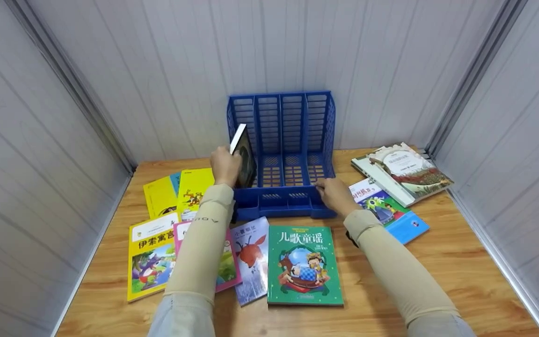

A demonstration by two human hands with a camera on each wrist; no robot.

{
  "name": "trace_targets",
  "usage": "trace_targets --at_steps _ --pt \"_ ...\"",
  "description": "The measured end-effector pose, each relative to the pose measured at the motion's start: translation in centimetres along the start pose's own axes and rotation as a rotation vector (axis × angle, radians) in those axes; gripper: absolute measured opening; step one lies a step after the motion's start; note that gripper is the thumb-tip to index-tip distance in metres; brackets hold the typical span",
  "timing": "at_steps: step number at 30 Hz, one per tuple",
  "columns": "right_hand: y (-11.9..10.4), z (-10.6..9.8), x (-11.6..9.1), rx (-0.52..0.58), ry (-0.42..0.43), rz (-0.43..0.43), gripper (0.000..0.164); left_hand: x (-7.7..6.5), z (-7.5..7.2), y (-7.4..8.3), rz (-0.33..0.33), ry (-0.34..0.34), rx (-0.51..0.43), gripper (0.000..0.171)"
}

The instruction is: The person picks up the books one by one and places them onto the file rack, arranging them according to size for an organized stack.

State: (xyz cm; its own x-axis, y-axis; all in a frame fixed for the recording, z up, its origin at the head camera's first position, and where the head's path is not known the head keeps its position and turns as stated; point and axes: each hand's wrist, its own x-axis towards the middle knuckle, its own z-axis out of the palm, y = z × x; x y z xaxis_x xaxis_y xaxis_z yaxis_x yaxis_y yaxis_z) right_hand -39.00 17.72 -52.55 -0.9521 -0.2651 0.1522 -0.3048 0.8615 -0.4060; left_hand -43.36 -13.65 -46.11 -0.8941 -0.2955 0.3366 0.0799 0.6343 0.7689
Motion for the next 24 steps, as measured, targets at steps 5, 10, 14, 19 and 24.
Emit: trace_targets --at_steps 5,10,14,19,24 --pt "-0.2 -0.1 0.0 -0.008 -0.006 0.01 0.028 0.0 -0.1 -0.3 -0.025 0.031 -0.013 0.023" --pt "0.0 0.0 0.0 -0.015 -0.002 0.009 0.028 0.0 -0.2 -0.8 -0.096 0.023 -0.024 0.027" --pt "0.0 0.1 -0.1 -0.025 0.002 0.01 0.028 0.2 -0.6 -1.1 -0.139 0.015 -0.049 0.032" --pt "0.1 0.3 -0.1 -0.017 0.013 0.002 0.028 0.3 -1.0 -1.2 -0.182 -0.012 -0.074 0.035" --pt "0.1 0.3 -0.2 -0.01 0.028 -0.008 0.027 0.4 -1.1 -1.2 -0.183 -0.043 -0.069 0.034"
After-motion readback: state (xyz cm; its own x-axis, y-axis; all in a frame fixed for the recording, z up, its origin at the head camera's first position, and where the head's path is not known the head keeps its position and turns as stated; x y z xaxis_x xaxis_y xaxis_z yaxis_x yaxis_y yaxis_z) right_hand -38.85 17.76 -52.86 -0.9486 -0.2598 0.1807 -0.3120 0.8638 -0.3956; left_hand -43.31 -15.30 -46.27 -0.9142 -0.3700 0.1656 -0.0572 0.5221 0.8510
